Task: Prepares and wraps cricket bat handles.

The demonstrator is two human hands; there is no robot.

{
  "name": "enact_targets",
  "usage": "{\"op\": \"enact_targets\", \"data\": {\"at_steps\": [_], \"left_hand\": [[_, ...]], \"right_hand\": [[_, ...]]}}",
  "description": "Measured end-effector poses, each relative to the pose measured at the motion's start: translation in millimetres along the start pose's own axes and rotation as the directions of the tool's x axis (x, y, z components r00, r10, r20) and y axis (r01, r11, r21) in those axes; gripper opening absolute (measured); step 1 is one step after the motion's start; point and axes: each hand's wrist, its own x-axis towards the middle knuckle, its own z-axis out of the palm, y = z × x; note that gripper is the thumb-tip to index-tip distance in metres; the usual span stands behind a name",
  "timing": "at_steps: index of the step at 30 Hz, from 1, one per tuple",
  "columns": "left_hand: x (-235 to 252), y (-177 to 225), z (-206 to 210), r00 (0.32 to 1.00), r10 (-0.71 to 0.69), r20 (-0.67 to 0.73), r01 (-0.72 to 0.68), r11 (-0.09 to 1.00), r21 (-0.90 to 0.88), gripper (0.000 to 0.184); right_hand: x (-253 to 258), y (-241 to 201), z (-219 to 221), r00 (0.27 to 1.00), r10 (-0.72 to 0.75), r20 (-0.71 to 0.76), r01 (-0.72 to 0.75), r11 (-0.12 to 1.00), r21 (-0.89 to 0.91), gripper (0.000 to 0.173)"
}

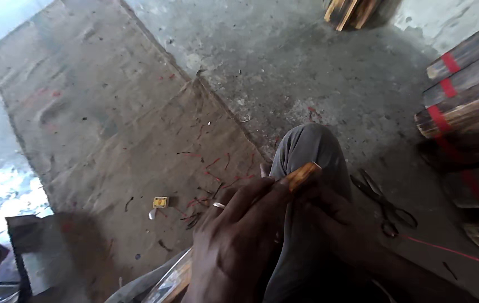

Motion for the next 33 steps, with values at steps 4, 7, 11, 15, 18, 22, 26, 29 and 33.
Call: {"op": "enact_targets", "data": {"at_steps": [4,7,11,15,18,22,26,29,33], "left_hand": [[5,-2,-1,0.999,-0.030,0.028,0.029,0.998,0.047,0.036],[5,-2,6,0.998,-0.067,0.009,0.065,0.989,0.130,0.040],[6,1,28,0.992,-0.126,0.005,0.119,0.951,0.285,0.069],[5,-3,56,0.972,-0.226,0.061,0.184,0.898,0.401,0.098],[8,-7,62,0.960,-0.249,0.130,0.178,0.897,0.405,0.108],[12,-13,58,0.953,-0.252,0.168,0.172,0.907,0.384,0.114],[16,-24,56,0.951,-0.231,0.205,0.152,0.928,0.341,0.123],[20,-25,55,0.938,-0.247,0.244,0.169,0.938,0.303,0.126],[23,-29,52,0.926,-0.246,0.287,0.171,0.950,0.261,0.126]], "right_hand": [[11,-6,0,1.000,-0.020,0.024,0.020,0.999,-0.027,0.017],[21,-12,4,1.000,-0.001,0.013,0.001,1.000,-0.030,0.018],[35,-19,13,0.998,0.044,-0.041,-0.044,0.999,-0.017,0.019],[39,-23,20,0.985,0.135,-0.107,-0.138,0.990,-0.023,0.023],[37,-24,21,0.975,0.187,-0.119,-0.184,0.982,0.038,0.023],[20,-28,17,0.950,0.283,-0.135,-0.265,0.954,0.140,0.024],[-16,-9,11,0.930,0.322,-0.176,-0.299,0.943,0.148,0.020],[-35,7,8,0.925,0.330,-0.190,-0.305,0.941,0.151,0.020],[-40,17,7,0.892,0.392,-0.225,-0.355,0.916,0.185,0.021]]}}
